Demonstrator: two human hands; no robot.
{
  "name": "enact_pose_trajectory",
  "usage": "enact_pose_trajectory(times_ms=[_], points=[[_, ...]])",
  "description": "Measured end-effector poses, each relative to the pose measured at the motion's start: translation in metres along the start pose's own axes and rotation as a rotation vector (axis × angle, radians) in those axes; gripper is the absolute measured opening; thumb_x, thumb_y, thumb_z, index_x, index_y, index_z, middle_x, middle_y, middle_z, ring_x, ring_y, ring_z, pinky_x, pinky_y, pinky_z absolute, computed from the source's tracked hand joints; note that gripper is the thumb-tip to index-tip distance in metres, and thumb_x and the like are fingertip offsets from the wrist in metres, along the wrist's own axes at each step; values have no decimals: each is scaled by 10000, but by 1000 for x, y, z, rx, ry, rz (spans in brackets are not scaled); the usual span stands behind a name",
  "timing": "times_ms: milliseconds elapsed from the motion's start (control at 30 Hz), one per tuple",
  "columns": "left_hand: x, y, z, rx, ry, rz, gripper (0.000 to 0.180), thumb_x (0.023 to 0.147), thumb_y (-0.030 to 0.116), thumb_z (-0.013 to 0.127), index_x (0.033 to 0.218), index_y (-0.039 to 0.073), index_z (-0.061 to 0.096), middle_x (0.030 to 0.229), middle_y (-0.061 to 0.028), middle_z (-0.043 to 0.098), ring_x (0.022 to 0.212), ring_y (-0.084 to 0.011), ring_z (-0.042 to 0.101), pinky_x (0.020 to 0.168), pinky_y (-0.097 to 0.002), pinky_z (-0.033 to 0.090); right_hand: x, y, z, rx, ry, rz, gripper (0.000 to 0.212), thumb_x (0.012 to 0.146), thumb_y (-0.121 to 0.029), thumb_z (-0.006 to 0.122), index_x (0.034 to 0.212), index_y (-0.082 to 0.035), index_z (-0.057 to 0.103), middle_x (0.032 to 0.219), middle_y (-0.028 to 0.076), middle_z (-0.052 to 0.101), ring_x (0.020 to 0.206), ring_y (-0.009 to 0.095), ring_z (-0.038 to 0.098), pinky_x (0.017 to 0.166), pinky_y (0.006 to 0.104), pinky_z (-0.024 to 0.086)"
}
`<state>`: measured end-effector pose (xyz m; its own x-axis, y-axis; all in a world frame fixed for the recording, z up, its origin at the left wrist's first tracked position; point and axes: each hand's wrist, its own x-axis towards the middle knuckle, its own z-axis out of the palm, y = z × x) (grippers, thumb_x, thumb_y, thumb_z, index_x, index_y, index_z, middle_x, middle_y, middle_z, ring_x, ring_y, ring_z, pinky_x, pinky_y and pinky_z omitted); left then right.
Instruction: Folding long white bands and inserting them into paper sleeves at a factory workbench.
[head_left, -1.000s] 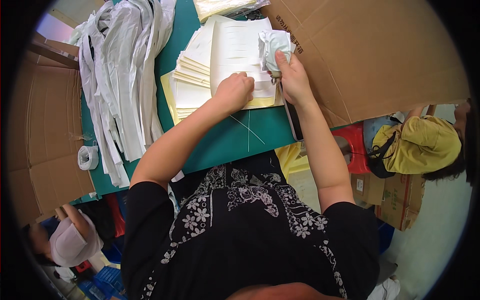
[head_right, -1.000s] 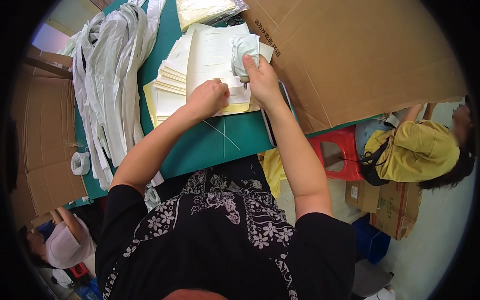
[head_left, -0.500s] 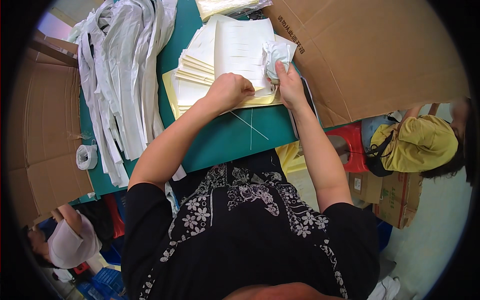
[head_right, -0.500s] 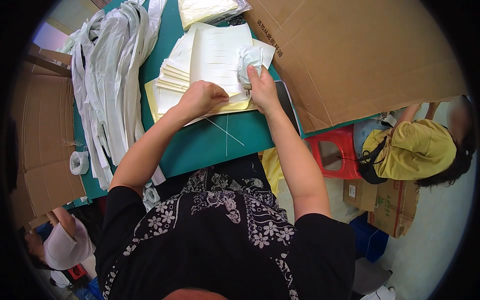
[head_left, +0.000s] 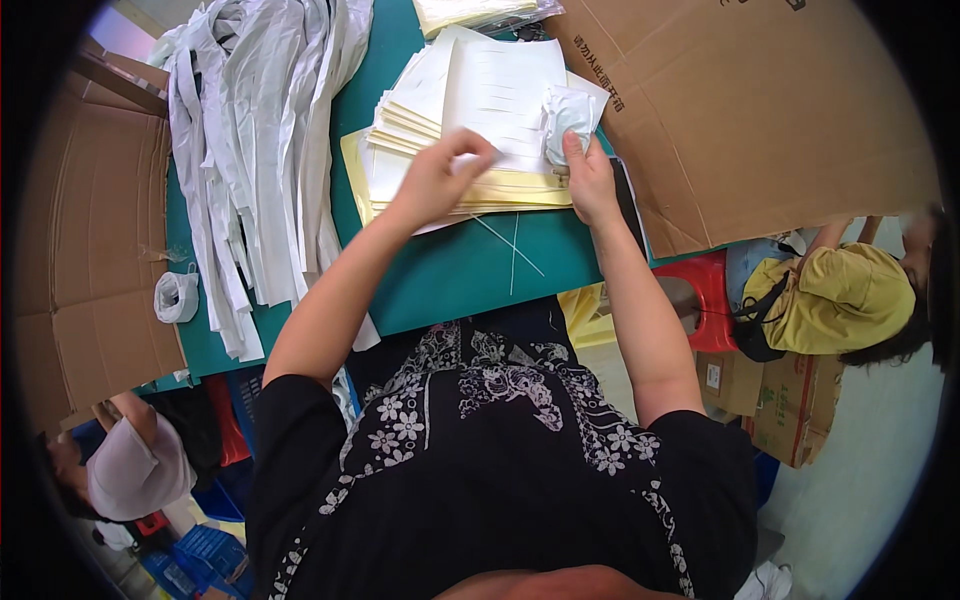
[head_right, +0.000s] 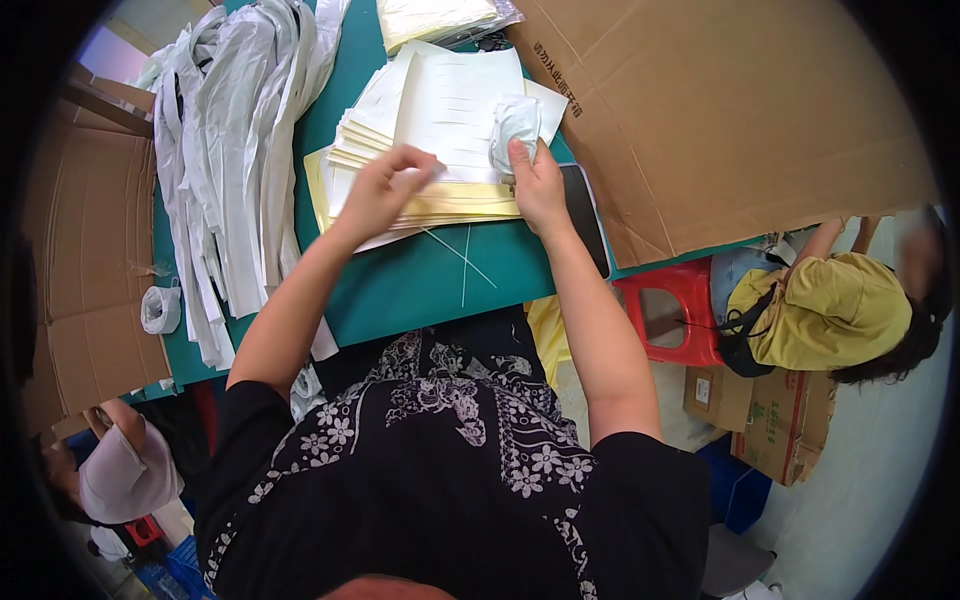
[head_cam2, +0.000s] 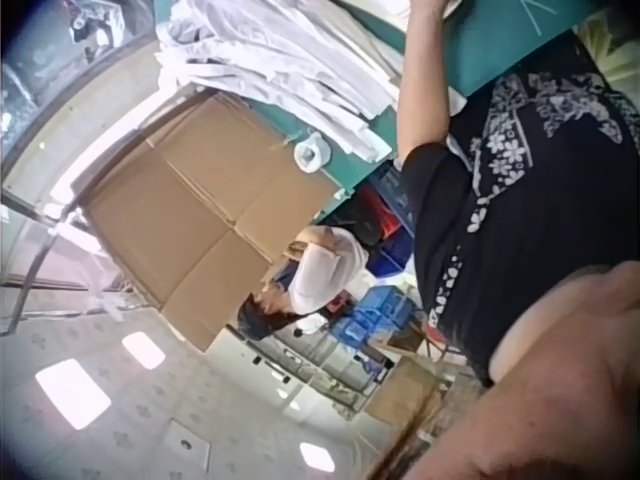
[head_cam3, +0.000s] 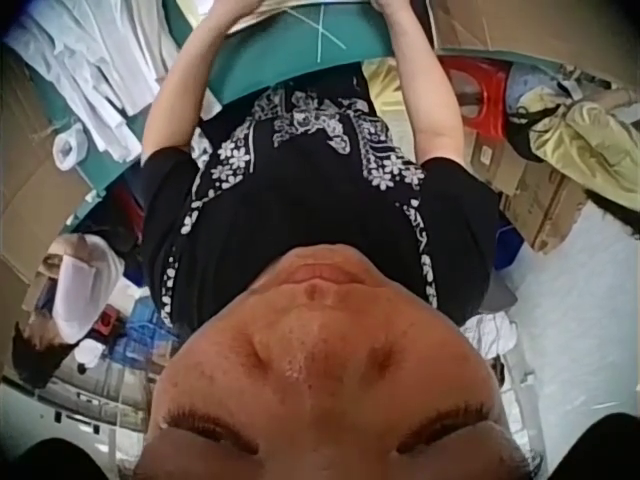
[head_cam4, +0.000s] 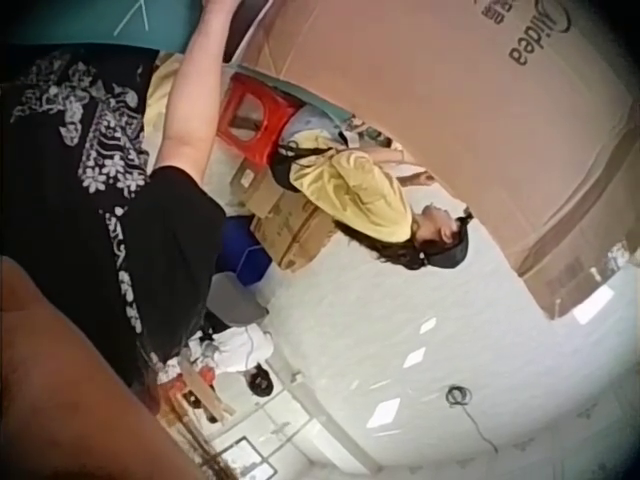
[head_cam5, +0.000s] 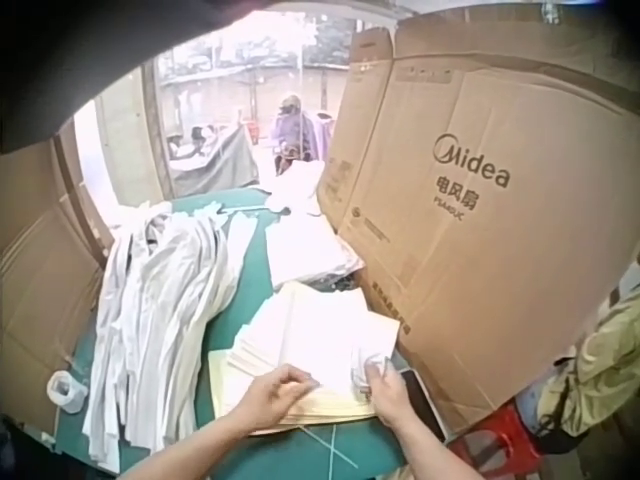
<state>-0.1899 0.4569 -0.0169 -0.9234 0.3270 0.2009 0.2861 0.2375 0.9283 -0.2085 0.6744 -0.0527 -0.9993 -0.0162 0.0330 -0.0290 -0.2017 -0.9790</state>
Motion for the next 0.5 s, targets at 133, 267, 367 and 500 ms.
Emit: enact_pose_trajectory(times_ms=[133,267,367,500], points=[[3,-3,-46,-727,125,-190,109,909,96,503,980,17,530,931,-113,653,920,-159,605,881,-294,435,-10,0,18,-769,-55,-345,326,907,-252,511,1083,22,509,1066,152,567,1045,285,519,891,364,416],[-22,-25,-129,-959,225,-7,80,917,82,469,919,40,538,737,-13,547,699,-92,561,849,-295,443,-15,11,29,-1064,-182,-685,260,781,-147,631,971,-2,528,1010,171,562,1133,392,443,918,448,384],[-52,14,-162,-858,529,8,80,919,72,454,929,50,531,692,8,474,584,-46,466,700,-256,443,-10,7,27,-1133,-225,-678,251,828,-176,603,983,8,533,1024,196,567,1126,386,458,928,435,384],[-65,47,-80,-377,434,-224,167,898,202,564,959,47,562,745,37,505,676,-32,453,589,-187,375,-6,-31,46,-1063,-305,-499,278,851,-212,587,1017,8,552,1005,189,574,1074,360,494,873,408,410]])
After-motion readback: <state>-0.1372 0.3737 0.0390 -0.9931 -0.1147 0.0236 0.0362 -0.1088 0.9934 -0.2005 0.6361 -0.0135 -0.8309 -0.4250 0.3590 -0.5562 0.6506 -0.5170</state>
